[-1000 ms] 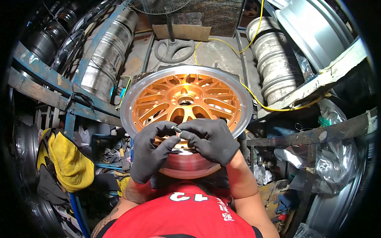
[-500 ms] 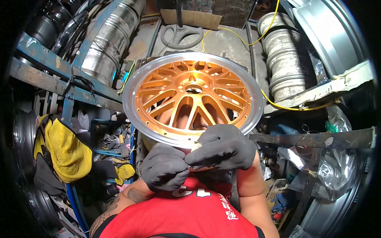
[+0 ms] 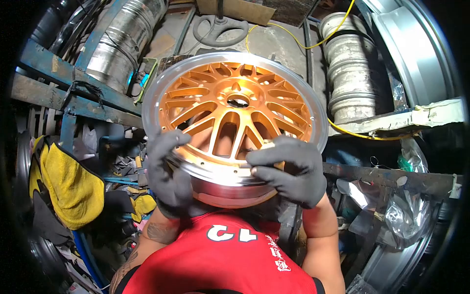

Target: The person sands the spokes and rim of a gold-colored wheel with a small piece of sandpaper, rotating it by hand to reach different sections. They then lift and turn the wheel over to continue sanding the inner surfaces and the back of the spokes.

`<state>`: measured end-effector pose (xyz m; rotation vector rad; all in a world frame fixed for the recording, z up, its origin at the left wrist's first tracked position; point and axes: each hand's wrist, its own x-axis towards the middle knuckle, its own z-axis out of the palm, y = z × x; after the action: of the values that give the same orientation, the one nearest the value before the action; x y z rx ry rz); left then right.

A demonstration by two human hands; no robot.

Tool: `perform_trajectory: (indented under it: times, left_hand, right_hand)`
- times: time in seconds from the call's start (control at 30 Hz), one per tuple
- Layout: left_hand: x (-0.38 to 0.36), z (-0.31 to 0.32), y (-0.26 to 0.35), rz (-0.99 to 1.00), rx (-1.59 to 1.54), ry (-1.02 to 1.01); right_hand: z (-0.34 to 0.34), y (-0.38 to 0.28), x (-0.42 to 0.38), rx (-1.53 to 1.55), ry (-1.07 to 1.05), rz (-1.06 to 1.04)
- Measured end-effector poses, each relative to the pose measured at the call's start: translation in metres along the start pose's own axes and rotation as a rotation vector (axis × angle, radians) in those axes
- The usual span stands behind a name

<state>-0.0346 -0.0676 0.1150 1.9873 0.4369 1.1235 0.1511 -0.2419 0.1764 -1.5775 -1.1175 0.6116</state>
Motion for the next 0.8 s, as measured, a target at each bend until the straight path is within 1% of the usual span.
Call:
perform_trajectory:
  times: [0.03,0.07,0.1,0.17,0.2,0.3,0.33,0.43,0.5,0.6,0.67,0.8]
  left_hand:
    - [0.0,0.003,-0.013,0.01,0.146,0.032]
    - [-0.002,0.003,-0.023,0.062,0.157,0.006]
    - [-0.003,0.003,-0.031,0.114,0.171,-0.017]
    - [-0.006,0.003,-0.039,0.153,0.168,0.001]
    - [-0.008,0.003,-0.041,0.17,0.169,0.011]
    - [-0.01,0.003,-0.042,0.155,0.187,-0.006]
    - [-0.01,0.003,-0.042,0.171,0.197,-0.003]
    - [-0.007,0.001,-0.041,0.208,0.219,-0.005]
    - [-0.005,-0.001,-0.04,0.222,0.221,-0.021]
    - [-0.006,0.003,-0.041,0.205,0.191,0.042]
    - [-0.007,0.003,-0.043,0.204,0.187,0.03]
    - [-0.011,0.001,-0.047,0.21,0.173,-0.006]
  right_hand:
    - [-0.001,0.0,0.003,0.021,0.045,0.061]
    - [-0.004,0.005,0.006,-0.121,-0.02,0.009]
    - [-0.006,0.005,0.009,-0.174,-0.061,0.011]
    - [-0.006,0.005,0.015,-0.278,-0.15,0.009]
    - [-0.007,0.002,0.019,-0.351,-0.22,-0.046]
    - [-0.011,-0.015,0.028,-0.603,-0.408,-0.076]
    - [-0.008,-0.008,0.028,-0.582,-0.369,-0.168]
    - [-0.002,-0.019,0.034,-0.759,-0.46,-0.259]
    - [-0.002,-0.024,0.037,-0.814,-0.525,-0.265]
    - [-0.005,-0.027,0.041,-0.862,-0.61,-0.281]
    - [-0.006,-0.027,0.045,-0.869,-0.653,-0.274]
    - [-0.005,-0.017,0.05,-0.871,-0.661,-0.353]
